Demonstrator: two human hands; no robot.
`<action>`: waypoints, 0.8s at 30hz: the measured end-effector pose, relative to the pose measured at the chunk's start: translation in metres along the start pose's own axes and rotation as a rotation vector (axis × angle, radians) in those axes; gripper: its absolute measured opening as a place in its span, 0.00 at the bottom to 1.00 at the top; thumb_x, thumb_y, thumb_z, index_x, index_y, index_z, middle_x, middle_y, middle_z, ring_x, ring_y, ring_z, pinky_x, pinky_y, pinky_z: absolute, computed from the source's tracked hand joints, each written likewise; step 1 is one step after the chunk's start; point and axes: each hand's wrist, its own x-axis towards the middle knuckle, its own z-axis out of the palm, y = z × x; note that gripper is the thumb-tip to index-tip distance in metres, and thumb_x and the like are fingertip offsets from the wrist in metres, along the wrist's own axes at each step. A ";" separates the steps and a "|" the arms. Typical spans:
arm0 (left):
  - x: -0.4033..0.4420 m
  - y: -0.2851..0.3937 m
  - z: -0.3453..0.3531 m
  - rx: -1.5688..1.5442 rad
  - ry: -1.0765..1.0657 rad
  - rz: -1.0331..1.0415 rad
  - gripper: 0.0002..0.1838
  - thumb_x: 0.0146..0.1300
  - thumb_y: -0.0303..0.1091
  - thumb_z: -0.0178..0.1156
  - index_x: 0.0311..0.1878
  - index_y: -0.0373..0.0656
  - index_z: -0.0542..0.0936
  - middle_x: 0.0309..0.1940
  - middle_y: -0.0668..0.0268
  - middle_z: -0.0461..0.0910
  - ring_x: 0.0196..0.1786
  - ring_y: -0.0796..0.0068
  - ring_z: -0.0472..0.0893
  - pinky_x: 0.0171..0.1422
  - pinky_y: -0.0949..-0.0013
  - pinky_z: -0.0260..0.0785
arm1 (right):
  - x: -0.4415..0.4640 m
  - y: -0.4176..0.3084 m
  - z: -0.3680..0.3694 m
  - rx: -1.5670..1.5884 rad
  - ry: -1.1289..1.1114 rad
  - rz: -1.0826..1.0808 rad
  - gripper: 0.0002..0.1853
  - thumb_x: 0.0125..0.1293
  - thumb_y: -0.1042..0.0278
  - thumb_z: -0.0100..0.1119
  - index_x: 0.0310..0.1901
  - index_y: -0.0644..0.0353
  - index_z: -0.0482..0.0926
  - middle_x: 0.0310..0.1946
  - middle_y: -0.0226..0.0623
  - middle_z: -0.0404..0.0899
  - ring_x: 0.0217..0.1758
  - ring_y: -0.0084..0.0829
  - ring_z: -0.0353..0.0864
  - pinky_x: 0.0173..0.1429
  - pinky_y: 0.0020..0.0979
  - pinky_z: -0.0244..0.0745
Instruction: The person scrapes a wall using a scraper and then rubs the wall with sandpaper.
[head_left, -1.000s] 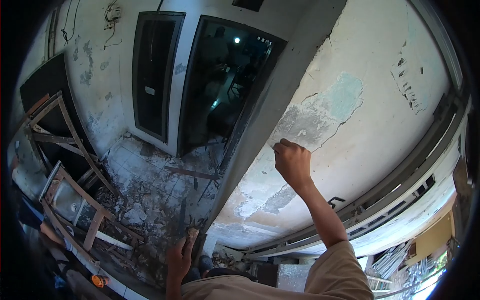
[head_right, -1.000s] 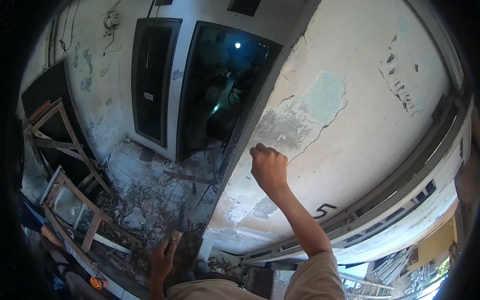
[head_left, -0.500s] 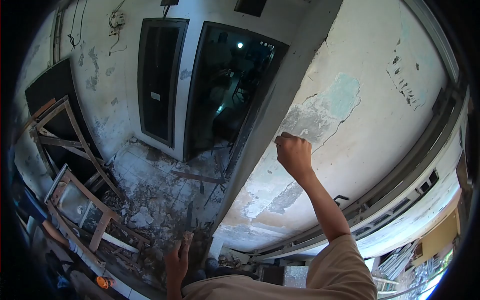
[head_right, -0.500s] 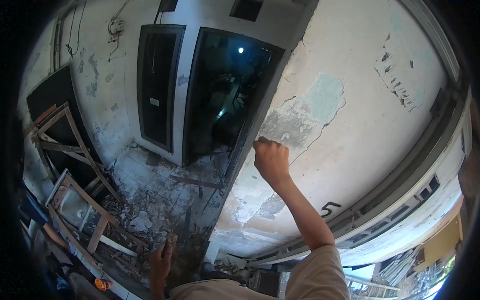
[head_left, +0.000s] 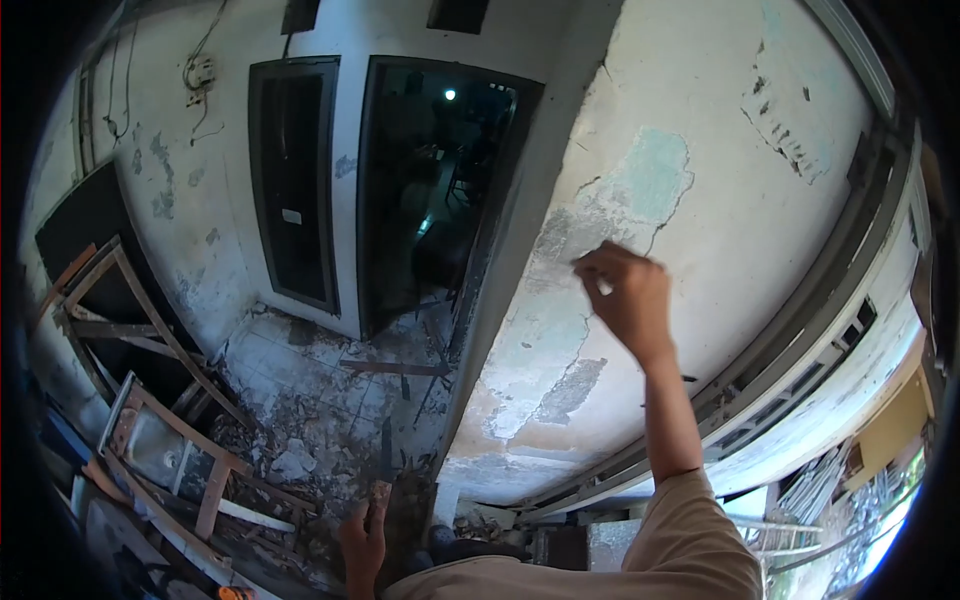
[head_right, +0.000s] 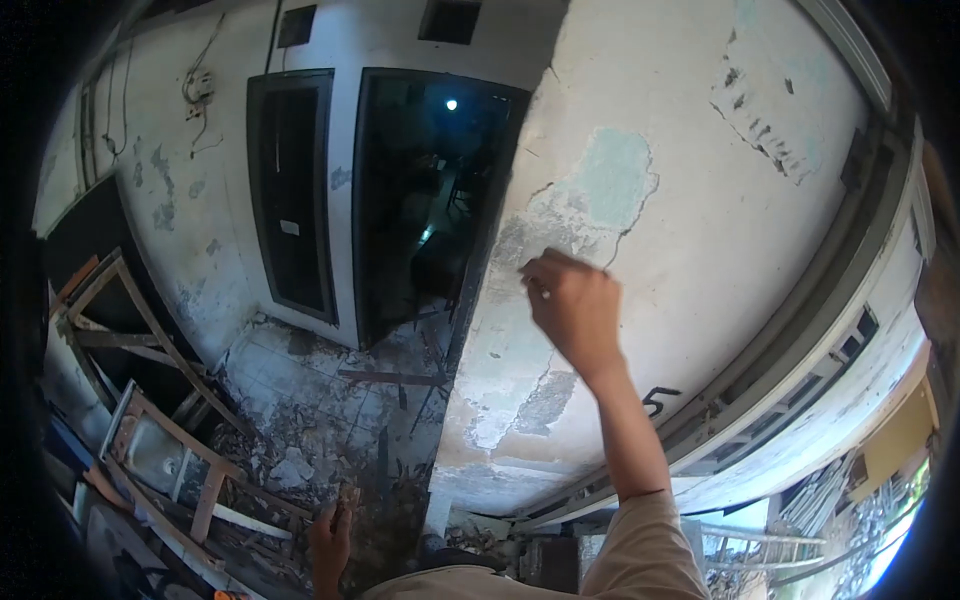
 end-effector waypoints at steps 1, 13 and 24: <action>0.000 -0.004 0.001 0.007 0.015 0.012 0.16 0.64 0.39 0.55 0.44 0.33 0.78 0.23 0.58 0.77 0.24 0.72 0.73 0.31 0.66 0.65 | 0.004 0.000 -0.016 -0.056 0.047 -0.011 0.04 0.50 0.77 0.65 0.28 0.55 0.83 0.26 0.28 0.81 0.23 0.25 0.80 0.28 0.25 0.73; 0.004 0.026 -0.010 -0.006 -0.082 -0.044 0.19 0.65 0.41 0.54 0.47 0.31 0.78 0.31 0.49 0.81 0.35 0.54 0.81 0.38 0.59 0.69 | -0.052 0.040 0.077 -0.255 -0.341 -0.045 0.07 0.49 0.77 0.55 0.25 0.52 0.80 0.25 0.34 0.79 0.27 0.40 0.82 0.30 0.38 0.74; 0.007 0.027 -0.007 0.031 -0.077 -0.044 0.20 0.67 0.40 0.53 0.49 0.30 0.77 0.28 0.52 0.80 0.30 0.59 0.78 0.34 0.61 0.67 | -0.083 0.026 0.098 -0.325 -0.426 -0.080 0.04 0.57 0.70 0.54 0.30 0.52 0.78 0.29 0.33 0.79 0.33 0.35 0.81 0.33 0.38 0.74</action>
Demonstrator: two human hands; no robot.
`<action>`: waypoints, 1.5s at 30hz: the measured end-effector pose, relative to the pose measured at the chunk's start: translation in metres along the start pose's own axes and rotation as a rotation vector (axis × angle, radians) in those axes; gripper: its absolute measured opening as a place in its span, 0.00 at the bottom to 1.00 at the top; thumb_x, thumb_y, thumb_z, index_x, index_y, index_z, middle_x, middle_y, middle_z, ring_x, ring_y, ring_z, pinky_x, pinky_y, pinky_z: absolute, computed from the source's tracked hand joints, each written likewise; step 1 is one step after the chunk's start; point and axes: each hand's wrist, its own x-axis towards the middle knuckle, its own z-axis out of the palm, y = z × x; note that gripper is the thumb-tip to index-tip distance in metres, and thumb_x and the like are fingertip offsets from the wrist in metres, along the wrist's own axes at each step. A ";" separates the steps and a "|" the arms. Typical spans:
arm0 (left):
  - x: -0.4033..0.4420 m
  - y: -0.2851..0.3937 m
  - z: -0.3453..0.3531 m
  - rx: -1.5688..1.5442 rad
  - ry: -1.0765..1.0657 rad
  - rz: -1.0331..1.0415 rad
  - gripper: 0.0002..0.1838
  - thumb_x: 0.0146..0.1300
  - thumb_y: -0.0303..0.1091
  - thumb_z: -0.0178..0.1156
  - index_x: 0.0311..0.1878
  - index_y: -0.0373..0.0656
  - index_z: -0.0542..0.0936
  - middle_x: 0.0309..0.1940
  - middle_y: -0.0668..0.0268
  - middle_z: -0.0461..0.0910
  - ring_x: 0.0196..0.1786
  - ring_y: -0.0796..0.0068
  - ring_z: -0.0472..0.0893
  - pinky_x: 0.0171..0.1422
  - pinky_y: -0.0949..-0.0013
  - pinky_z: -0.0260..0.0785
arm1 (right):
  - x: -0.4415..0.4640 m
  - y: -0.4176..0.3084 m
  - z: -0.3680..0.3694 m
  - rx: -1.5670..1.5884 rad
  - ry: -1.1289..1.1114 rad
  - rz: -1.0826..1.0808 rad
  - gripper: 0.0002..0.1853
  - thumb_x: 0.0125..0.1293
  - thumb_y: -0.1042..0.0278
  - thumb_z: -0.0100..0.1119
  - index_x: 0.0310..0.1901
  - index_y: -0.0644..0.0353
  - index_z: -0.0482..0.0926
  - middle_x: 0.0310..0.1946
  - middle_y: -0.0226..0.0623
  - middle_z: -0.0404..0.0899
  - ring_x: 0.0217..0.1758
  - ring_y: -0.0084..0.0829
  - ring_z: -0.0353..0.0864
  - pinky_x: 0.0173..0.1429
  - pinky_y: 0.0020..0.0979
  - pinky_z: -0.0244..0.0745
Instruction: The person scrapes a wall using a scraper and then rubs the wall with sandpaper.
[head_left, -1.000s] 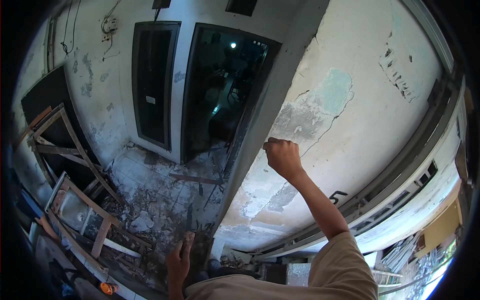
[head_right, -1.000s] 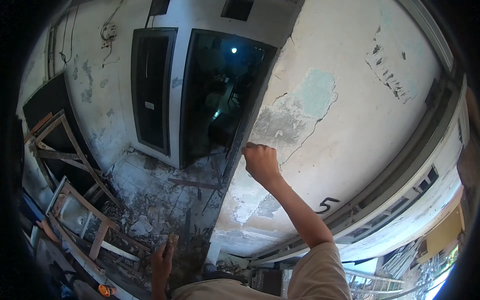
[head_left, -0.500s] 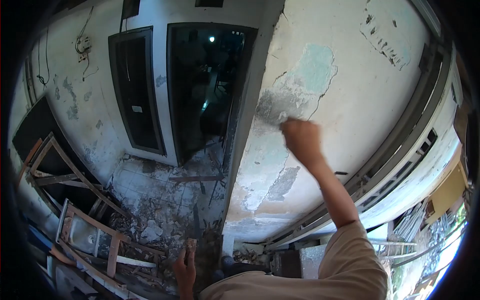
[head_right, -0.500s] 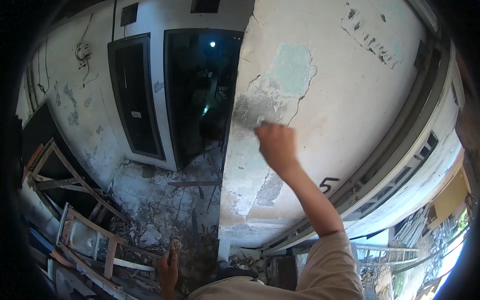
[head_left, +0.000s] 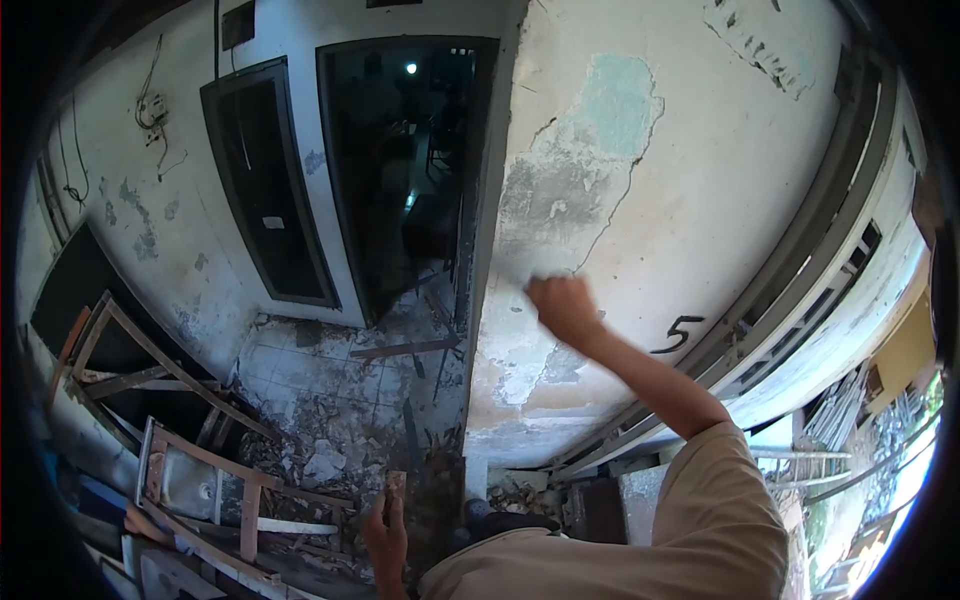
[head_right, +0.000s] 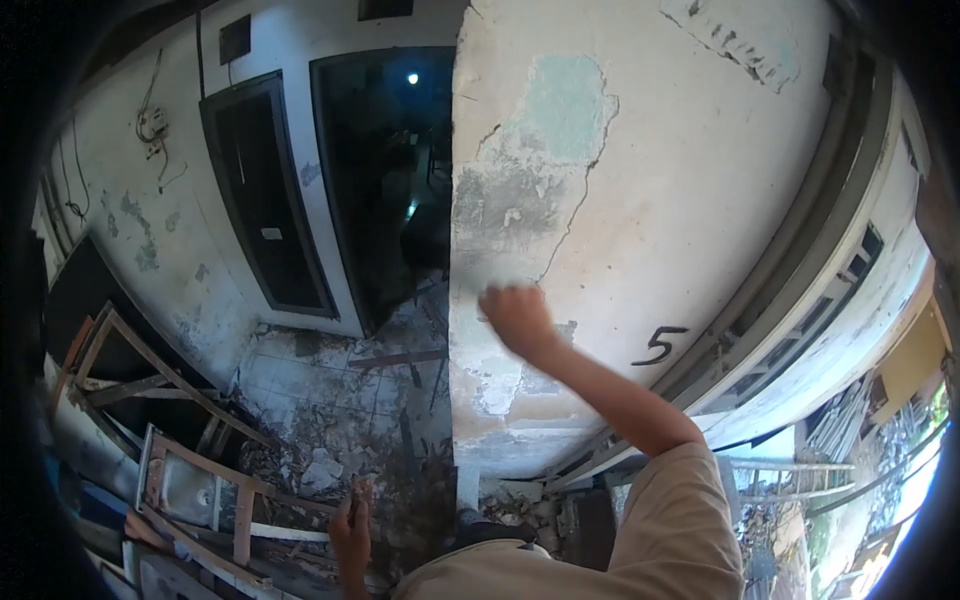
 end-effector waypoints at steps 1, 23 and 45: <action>0.001 -0.003 0.000 0.015 0.025 0.037 0.20 0.67 0.41 0.53 0.49 0.30 0.77 0.28 0.52 0.80 0.29 0.60 0.78 0.34 0.62 0.67 | -0.023 -0.014 0.026 0.042 -0.123 -0.064 0.04 0.58 0.67 0.53 0.31 0.53 0.78 0.31 0.33 0.79 0.35 0.33 0.81 0.35 0.38 0.73; 0.176 0.243 0.061 0.370 0.000 1.447 0.15 0.55 0.23 0.61 0.47 0.41 0.76 0.52 0.61 0.78 0.54 0.64 0.79 0.56 0.61 0.74 | -0.268 -0.095 0.103 0.658 -0.730 0.489 0.06 0.53 0.62 0.61 0.32 0.42 0.85 0.31 0.37 0.83 0.36 0.42 0.84 0.38 0.41 0.78; 0.246 0.287 0.067 0.940 0.254 1.804 0.24 0.59 0.33 0.55 0.62 0.56 0.73 0.59 0.81 0.73 0.62 0.84 0.70 0.75 0.57 0.50 | -0.275 -0.078 0.155 0.803 -0.611 0.541 0.07 0.52 0.58 0.63 0.32 0.44 0.85 0.31 0.37 0.83 0.36 0.44 0.82 0.42 0.42 0.78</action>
